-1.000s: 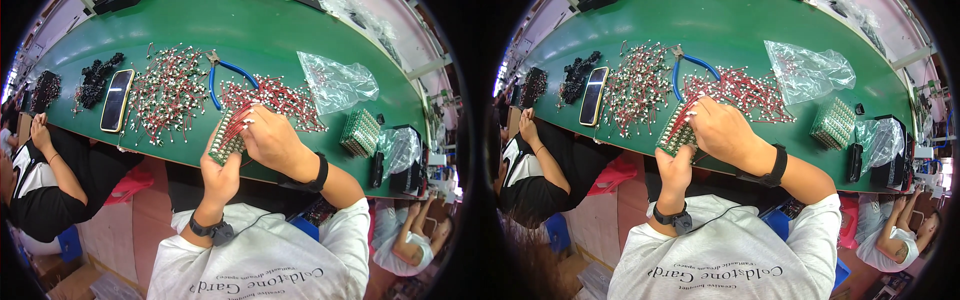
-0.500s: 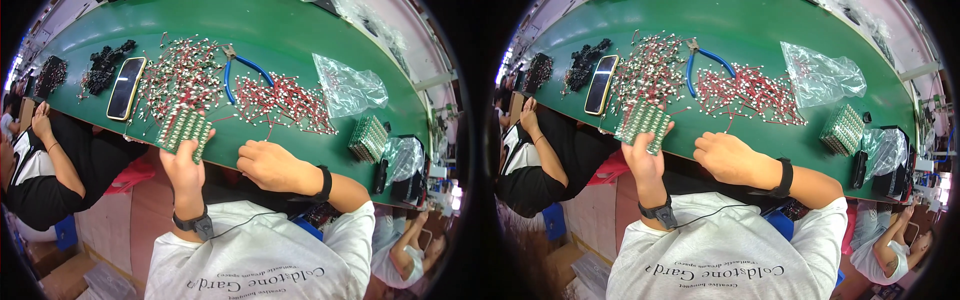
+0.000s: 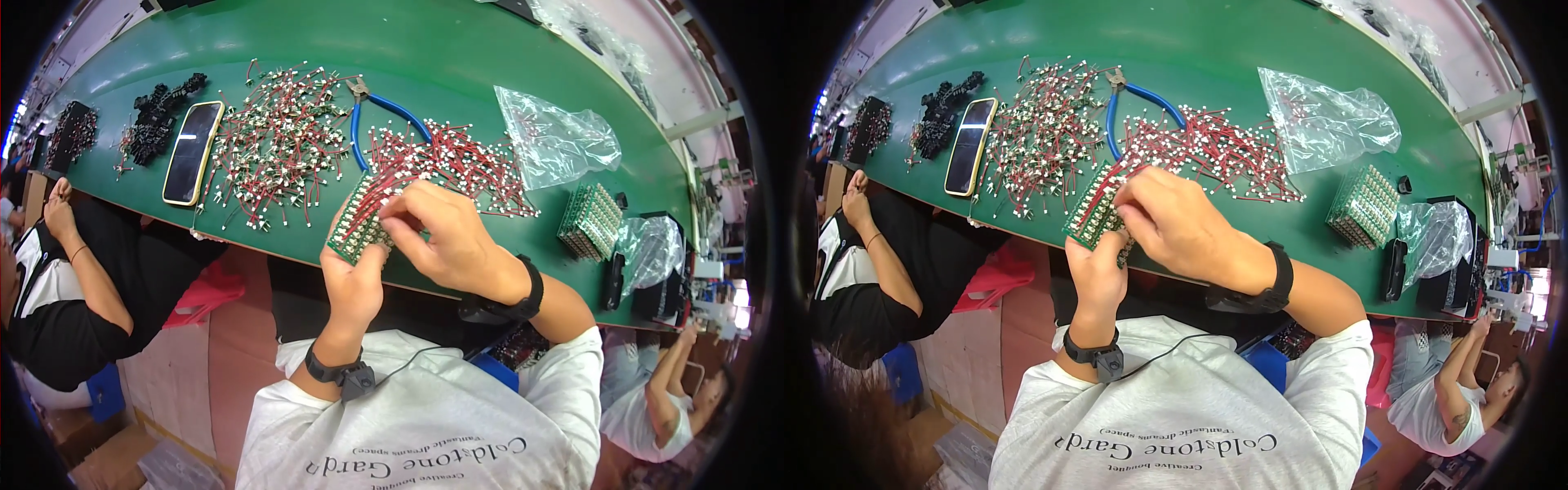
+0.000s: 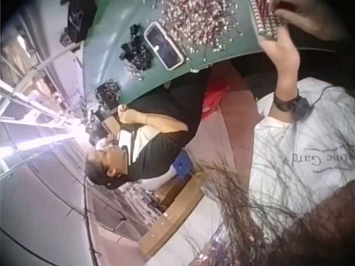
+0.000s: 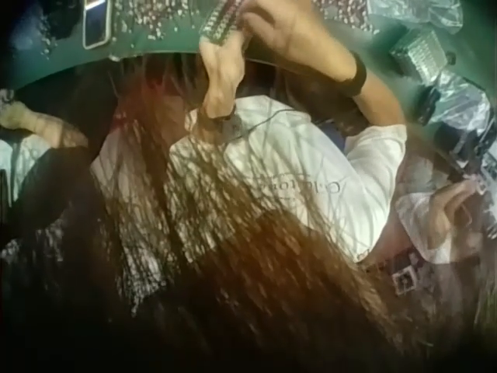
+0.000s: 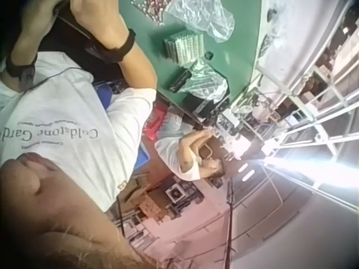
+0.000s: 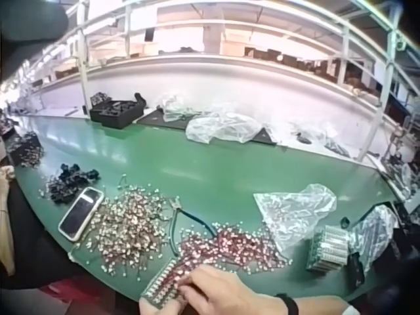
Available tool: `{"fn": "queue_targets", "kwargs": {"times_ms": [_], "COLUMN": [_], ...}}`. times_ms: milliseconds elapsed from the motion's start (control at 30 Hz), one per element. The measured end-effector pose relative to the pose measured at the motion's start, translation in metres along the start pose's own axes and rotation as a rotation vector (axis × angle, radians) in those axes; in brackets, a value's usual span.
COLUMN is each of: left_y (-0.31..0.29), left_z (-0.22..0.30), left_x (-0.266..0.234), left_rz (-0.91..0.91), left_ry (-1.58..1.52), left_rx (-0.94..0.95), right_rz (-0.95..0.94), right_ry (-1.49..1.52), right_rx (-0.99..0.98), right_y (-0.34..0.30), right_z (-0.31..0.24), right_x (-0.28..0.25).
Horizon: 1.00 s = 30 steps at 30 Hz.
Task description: The person picks up a circuit board and inserts the connectors of small red wires into it by hand. They handle the wires one at a time, occasionally gathering more from the table to complete the board.
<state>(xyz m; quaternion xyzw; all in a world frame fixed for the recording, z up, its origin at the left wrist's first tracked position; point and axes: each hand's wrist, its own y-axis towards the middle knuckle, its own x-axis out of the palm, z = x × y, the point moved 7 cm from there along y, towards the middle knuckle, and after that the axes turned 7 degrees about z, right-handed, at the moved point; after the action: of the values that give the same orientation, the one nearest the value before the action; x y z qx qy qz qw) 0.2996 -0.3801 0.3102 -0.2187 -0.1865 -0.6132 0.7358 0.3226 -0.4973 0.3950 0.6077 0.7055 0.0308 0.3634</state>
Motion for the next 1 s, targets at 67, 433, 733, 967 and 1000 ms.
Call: {"fn": "queue_targets", "kwargs": {"times_ms": [67, 433, 733, 967, 1000], "left_y": [-0.003, -0.005, -0.006, -0.008, -0.009], "left_z": [-0.004, 0.002, 0.001, 0.005, 0.008], "left_x": [0.002, 0.011, 0.012, 0.01, 0.012], "left_rz": [-0.024, -0.063, -0.097, -0.055, -0.061], "left_ry": [0.052, 0.166, 0.393, 0.457, 0.426], "left_rx": [0.003, 0.111, 0.279, 0.247, 0.242], "right_rz": [0.038, 0.094, 0.001, 0.003, -0.012], "right_ry": [-0.053, -0.124, -0.266, -0.25, -0.297], "right_rx": [-0.027, -0.059, 0.003, -0.101, -0.109], "right_y": [0.002, -0.001, -0.006, -0.005, -0.003], "right_z": [0.002, 0.007, 0.005, -0.002, -0.003], "right_x": [-0.004, -0.002, -0.002, -0.007, -0.008]}}
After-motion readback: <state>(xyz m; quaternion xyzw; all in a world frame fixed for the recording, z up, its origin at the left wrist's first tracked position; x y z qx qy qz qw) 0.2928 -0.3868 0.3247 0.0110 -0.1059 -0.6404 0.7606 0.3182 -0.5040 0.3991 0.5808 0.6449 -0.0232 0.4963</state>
